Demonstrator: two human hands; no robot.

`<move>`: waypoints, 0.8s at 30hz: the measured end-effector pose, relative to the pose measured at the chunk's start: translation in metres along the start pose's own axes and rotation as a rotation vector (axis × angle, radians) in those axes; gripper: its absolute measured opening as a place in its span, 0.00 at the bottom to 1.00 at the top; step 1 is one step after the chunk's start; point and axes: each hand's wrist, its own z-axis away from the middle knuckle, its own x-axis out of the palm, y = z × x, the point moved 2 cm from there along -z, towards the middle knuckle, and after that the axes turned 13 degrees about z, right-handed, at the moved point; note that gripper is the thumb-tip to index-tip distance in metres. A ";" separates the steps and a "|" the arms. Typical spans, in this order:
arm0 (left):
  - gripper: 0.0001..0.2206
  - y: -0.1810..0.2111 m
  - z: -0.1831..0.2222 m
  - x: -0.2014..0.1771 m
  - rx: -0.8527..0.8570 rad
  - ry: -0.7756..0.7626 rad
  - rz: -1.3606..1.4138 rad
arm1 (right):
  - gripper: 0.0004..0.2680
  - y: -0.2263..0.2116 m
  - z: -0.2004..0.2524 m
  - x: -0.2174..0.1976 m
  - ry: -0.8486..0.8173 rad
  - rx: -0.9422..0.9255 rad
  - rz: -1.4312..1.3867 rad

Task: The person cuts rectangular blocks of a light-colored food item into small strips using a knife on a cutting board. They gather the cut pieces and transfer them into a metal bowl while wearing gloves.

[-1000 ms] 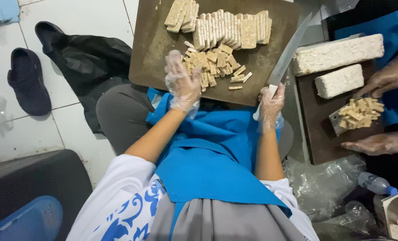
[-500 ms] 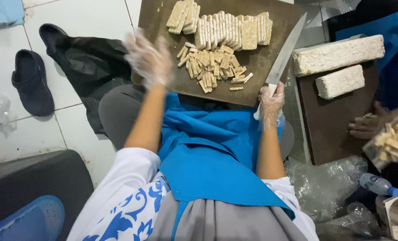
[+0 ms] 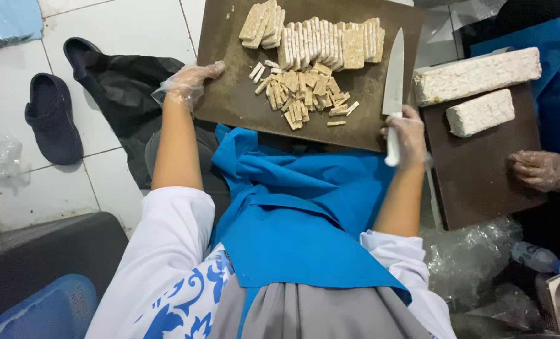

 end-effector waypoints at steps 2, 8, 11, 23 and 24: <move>0.20 0.002 -0.001 -0.001 -0.047 0.048 -0.087 | 0.16 0.000 -0.011 -0.007 -0.041 0.009 0.046; 0.22 -0.007 0.014 0.000 -0.030 -0.068 0.058 | 0.16 0.022 -0.021 -0.009 -0.013 0.055 0.227; 0.23 -0.015 0.028 0.001 0.040 -0.093 0.081 | 0.17 0.029 -0.014 -0.012 0.018 0.038 0.194; 0.28 0.025 0.013 0.113 0.704 0.288 -1.042 | 0.13 -0.049 0.149 0.079 -0.154 -0.450 0.616; 0.28 0.030 0.003 0.125 0.642 0.286 -1.107 | 0.11 -0.061 0.160 0.090 -0.211 -0.471 0.706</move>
